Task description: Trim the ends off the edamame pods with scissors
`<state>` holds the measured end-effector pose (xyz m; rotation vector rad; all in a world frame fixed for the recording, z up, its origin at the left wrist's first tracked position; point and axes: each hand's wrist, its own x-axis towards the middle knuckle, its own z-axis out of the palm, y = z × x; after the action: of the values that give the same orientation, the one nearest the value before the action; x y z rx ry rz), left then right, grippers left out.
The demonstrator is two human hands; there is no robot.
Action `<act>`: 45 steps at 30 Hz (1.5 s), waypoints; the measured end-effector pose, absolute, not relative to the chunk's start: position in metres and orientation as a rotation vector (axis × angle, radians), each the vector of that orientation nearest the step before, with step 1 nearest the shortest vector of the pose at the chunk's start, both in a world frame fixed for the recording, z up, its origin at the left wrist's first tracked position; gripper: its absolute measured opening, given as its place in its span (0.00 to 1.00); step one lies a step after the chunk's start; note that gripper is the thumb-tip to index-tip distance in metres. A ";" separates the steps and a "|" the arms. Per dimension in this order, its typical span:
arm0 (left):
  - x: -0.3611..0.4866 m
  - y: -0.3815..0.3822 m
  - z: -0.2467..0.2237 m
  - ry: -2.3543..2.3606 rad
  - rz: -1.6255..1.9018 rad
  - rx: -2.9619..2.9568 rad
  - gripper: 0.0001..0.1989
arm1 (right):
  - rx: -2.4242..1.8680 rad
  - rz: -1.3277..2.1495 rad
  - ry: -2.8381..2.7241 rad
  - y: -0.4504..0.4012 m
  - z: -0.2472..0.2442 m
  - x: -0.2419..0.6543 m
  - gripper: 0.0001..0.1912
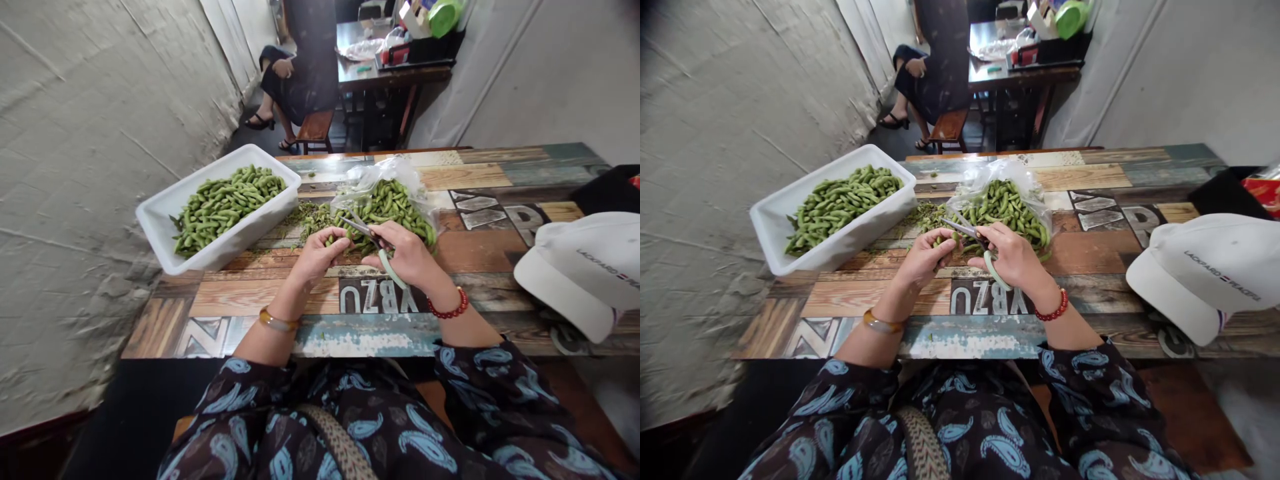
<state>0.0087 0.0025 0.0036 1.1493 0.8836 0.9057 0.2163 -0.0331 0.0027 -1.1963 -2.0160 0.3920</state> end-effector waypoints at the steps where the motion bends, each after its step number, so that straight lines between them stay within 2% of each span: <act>1: 0.008 0.003 0.003 0.888 0.910 1.159 0.20 | -1.196 0.405 -2.057 -0.034 0.004 0.216 0.25; 23: -0.008 0.004 0.019 0.882 0.821 1.582 0.12 | -1.070 0.462 -2.214 -0.037 0.012 0.218 0.27; 45: -0.015 0.006 0.021 0.811 0.704 1.549 0.15 | -1.007 0.517 -2.225 -0.037 0.009 0.221 0.26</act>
<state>-0.0145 0.0063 0.0211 1.5490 0.8112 0.7040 0.2209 -0.0367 0.0088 -1.0071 -2.2250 0.5166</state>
